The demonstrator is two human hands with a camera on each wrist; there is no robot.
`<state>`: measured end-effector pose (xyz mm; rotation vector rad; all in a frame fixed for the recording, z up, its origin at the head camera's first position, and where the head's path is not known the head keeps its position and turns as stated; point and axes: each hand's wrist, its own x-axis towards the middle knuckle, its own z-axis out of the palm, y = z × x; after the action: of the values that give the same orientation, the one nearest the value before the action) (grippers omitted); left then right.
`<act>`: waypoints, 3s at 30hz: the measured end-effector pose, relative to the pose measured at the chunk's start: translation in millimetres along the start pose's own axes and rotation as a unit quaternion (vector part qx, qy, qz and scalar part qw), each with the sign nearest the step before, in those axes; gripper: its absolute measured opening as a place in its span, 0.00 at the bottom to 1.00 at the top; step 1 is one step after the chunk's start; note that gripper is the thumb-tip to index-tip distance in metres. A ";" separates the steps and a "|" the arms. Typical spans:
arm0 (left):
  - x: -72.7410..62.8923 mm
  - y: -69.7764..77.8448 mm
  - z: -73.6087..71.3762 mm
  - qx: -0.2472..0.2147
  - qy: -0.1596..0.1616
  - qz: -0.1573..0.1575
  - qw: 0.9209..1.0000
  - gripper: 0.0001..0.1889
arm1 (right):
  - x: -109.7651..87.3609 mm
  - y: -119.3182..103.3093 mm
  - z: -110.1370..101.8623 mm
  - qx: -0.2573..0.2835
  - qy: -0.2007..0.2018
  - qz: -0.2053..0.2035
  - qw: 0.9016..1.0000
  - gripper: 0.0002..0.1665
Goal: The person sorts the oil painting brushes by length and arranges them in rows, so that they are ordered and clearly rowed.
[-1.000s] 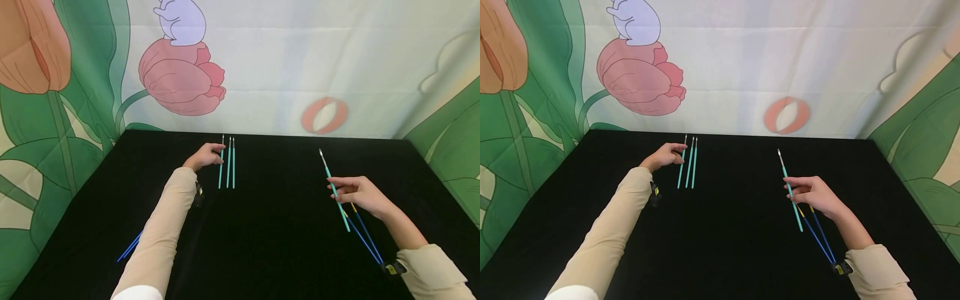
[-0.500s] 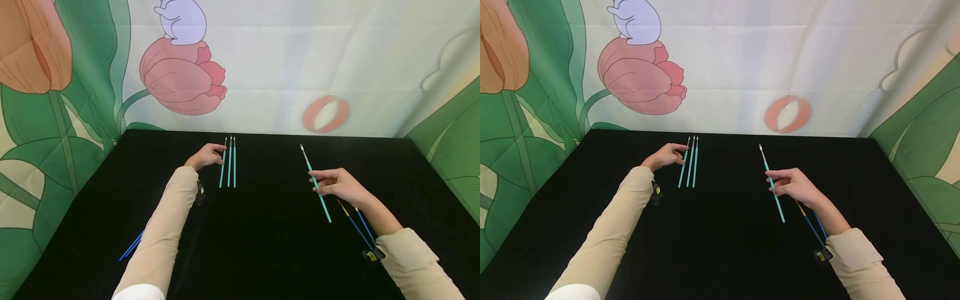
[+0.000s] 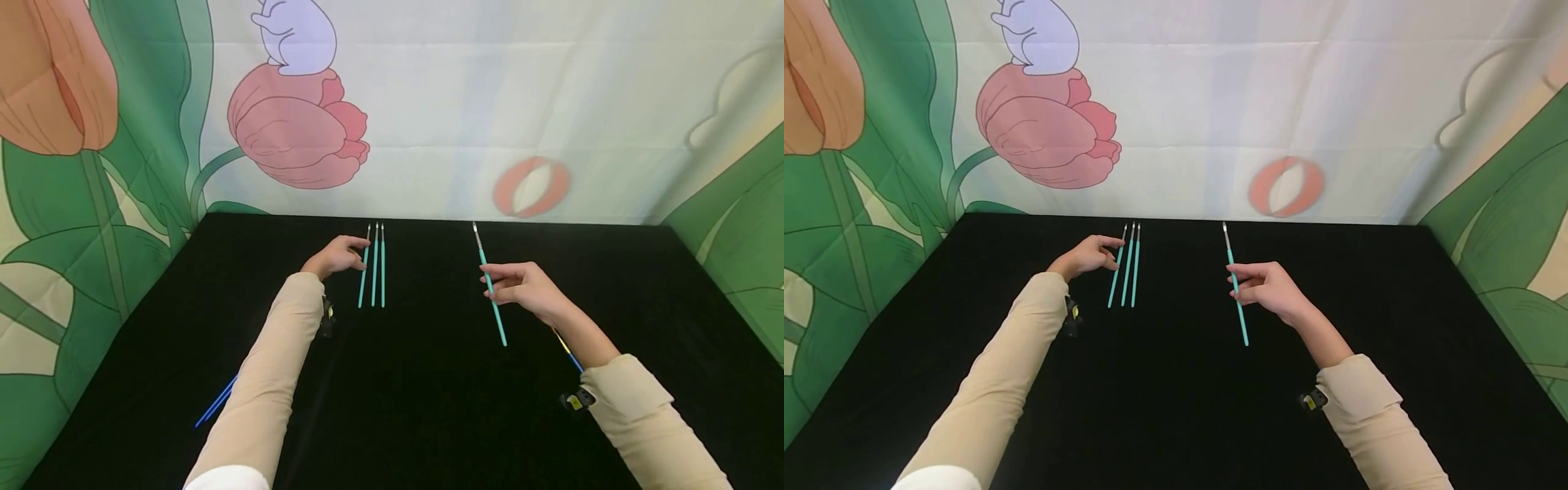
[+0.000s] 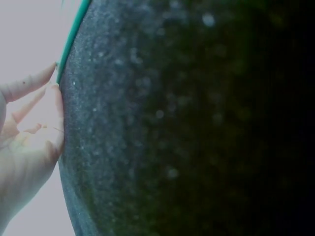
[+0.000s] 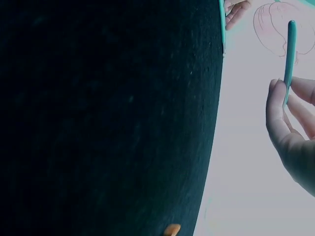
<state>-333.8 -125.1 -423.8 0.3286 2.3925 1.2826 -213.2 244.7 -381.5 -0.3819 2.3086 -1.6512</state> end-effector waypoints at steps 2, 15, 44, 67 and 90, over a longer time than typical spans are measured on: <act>-0.2 0.0 -0.5 0.004 -0.001 -0.001 1.000 0.33 | 3.6 -0.6 2.7 0.003 0.002 -0.001 1.000 0.35; -1.4 0.9 0.5 0.004 0.006 0.003 1.000 0.33 | 29.7 -4.8 20.7 0.032 0.014 0.002 0.999 0.33; -2.1 2.9 3.3 0.002 0.015 -0.002 1.000 0.33 | 91.7 -13.0 48.0 0.022 0.022 0.042 0.999 0.32; -2.5 1.1 2.1 -0.004 0.017 -0.005 1.000 0.32 | 124.9 -15.5 67.8 0.013 0.019 0.058 0.998 0.36; -3.1 2.7 2.0 -0.010 0.017 -0.006 1.000 0.33 | 148.6 -10.8 91.1 -0.009 0.012 0.098 0.995 0.35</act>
<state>-330.1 -123.4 -421.8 0.2880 2.4046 1.3167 -316.5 106.8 -409.9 -0.1328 2.2970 -1.5487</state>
